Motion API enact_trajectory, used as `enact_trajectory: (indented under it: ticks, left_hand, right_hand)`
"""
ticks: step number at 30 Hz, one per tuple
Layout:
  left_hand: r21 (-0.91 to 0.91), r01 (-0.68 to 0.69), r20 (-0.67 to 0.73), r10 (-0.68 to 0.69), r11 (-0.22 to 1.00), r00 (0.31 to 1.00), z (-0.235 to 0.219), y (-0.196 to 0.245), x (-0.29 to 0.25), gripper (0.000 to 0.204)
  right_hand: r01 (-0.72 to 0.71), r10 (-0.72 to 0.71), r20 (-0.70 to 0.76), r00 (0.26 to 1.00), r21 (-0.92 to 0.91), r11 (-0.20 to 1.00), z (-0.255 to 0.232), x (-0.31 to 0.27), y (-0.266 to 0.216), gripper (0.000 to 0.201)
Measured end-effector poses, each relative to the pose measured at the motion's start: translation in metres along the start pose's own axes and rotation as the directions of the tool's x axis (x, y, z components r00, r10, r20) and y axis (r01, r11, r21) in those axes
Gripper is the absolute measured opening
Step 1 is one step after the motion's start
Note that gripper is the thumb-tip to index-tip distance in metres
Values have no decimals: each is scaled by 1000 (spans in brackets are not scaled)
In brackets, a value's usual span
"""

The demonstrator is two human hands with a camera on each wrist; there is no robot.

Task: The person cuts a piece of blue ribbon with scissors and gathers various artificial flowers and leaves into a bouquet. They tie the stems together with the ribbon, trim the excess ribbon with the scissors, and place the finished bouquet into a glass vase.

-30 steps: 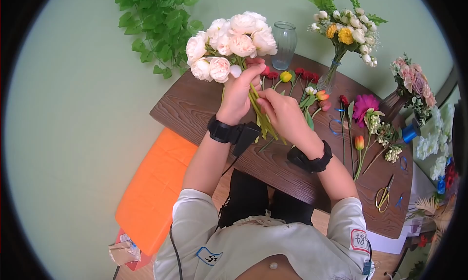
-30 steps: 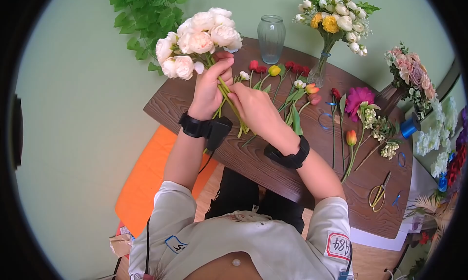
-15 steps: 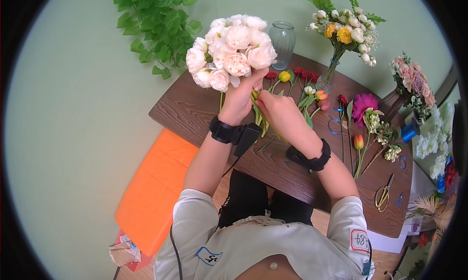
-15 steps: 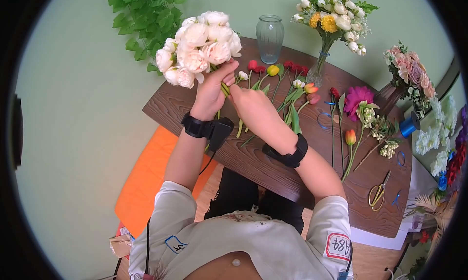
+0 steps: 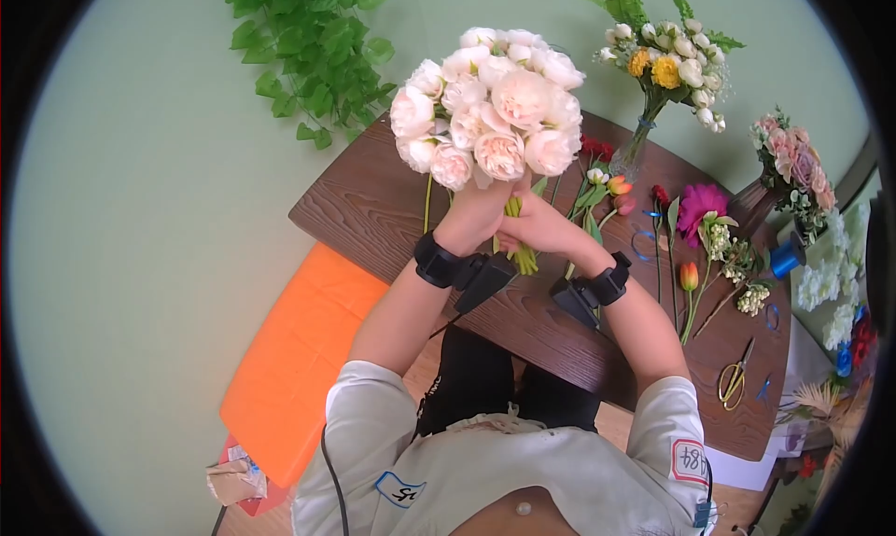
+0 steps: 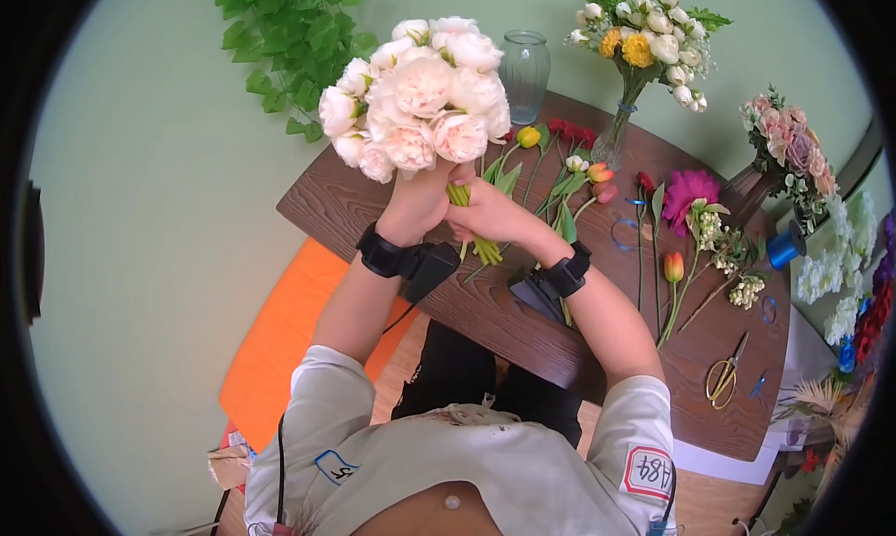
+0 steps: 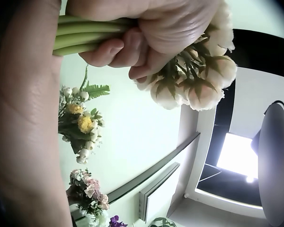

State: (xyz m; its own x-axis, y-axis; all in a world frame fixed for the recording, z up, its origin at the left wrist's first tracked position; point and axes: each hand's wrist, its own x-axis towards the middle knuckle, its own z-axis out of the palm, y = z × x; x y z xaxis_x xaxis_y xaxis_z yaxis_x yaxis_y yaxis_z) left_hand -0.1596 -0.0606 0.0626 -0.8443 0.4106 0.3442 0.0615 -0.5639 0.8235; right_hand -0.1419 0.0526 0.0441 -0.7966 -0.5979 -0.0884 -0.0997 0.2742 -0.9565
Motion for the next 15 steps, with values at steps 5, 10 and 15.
enact_trajectory:
  ticks: [5, 10, 15]
  left_hand:
    - [204, -89, 209, 45, 975, 977, -6, 8, -1, 9]
    - [105, -73, 290, 39, 992, 956, -8, 20, 2, 14]
    - [188, 182, 224, -223, 965, 949, -37, 30, -2, 12]
  right_hand:
    - [307, -334, -553, 763, -144, 941, 22, 9, 5, 25]
    - [196, -159, -487, 859, 27, 980, 19, 20, -1, 15]
    - [306, -229, -254, 940, 326, 895, 33, 28, -8, 7]
